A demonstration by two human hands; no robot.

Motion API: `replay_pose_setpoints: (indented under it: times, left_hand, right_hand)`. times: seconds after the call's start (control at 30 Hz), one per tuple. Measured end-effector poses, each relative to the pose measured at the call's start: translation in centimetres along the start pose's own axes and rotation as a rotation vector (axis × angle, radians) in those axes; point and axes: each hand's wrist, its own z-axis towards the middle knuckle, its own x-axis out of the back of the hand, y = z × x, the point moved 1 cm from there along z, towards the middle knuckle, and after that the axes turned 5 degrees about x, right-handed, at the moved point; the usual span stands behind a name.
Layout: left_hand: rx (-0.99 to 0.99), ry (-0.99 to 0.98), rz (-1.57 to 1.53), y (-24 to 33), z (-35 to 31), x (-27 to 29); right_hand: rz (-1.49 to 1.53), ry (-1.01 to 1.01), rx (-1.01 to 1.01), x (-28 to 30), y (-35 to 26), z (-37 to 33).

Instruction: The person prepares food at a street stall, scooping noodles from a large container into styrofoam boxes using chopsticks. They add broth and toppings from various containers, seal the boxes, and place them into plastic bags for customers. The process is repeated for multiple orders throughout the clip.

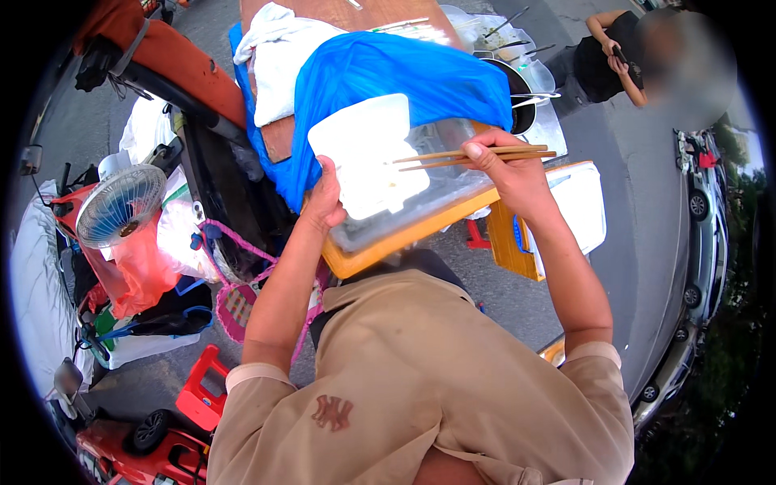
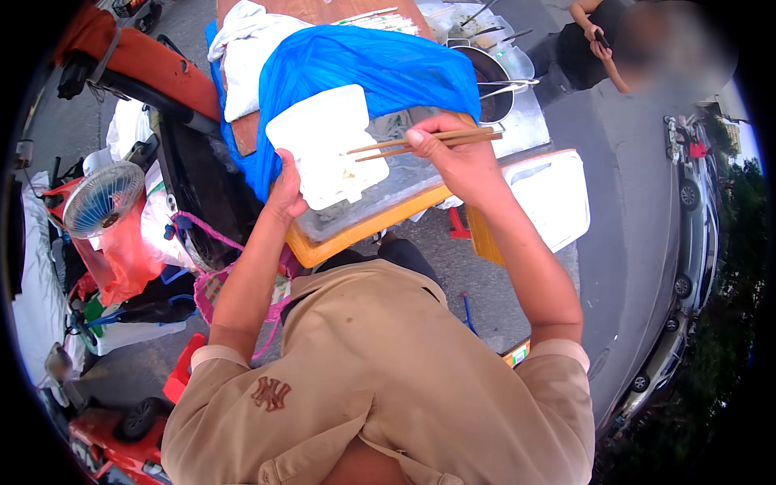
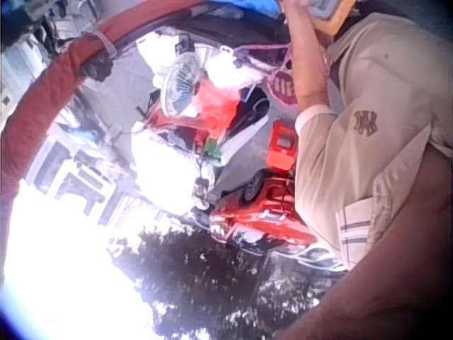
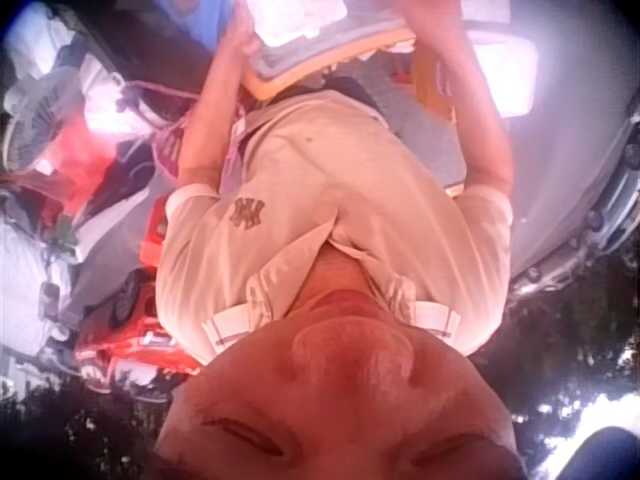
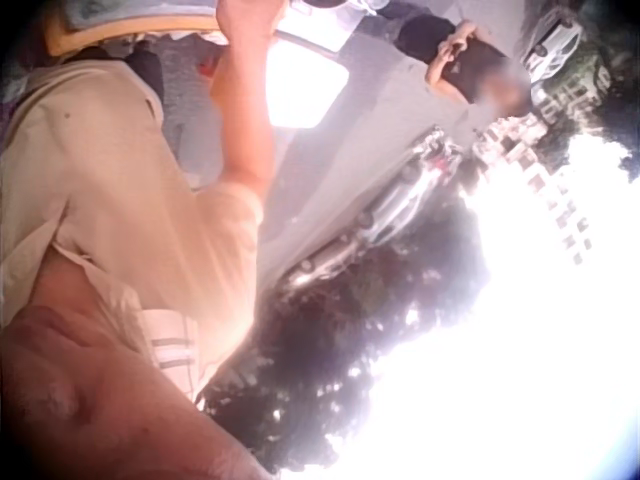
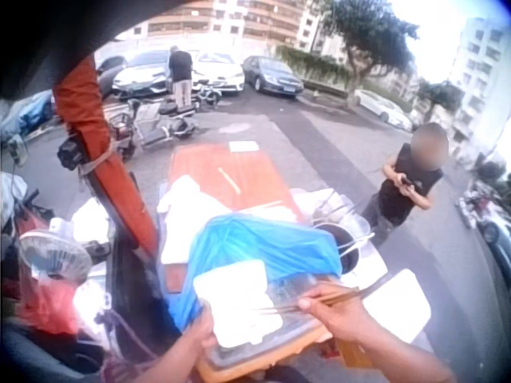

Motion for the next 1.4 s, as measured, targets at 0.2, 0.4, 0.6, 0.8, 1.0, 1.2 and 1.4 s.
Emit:
replay_pose_setpoints:
  times: [0.2, 0.4, 0.6, 0.8, 1.0, 1.2, 1.4]
  left_hand:
    - [-0.036, 0.01, 0.063, 1.3, -0.4, -0.5]
    - [-0.146, 0.065, 0.032, 1.2, 0.3, -2.9]
    - [-0.174, 0.078, -0.119, 1.3, 0.5, -3.6]
    - [-0.052, 0.048, -0.292, 0.4, 1.2, -2.2]
    - [-0.023, 0.14, -0.285, 0.5, -0.2, -0.8]
    - [-0.013, 0.079, -0.296, 1.1, -2.5, -1.8]
    - [-0.015, -0.082, -0.465, 2.2, -5.0, -2.2]
  right_hand:
    - [0.154, 0.238, 0.078, 0.5, 0.9, -1.9]
    - [-0.052, -0.003, 0.361, -4.9, 0.8, -4.1]
    - [-0.193, -0.079, 0.451, -4.9, -1.6, -4.4]
    - [-0.397, -0.269, 0.636, -6.5, -1.1, -4.2]
    - [-0.221, 0.145, 0.392, -0.3, -4.8, -6.8]
    - [0.314, 0.443, -0.257, -1.5, 7.0, -5.2]
    - [0.498, 0.512, -0.004, -7.9, 5.0, -5.7]
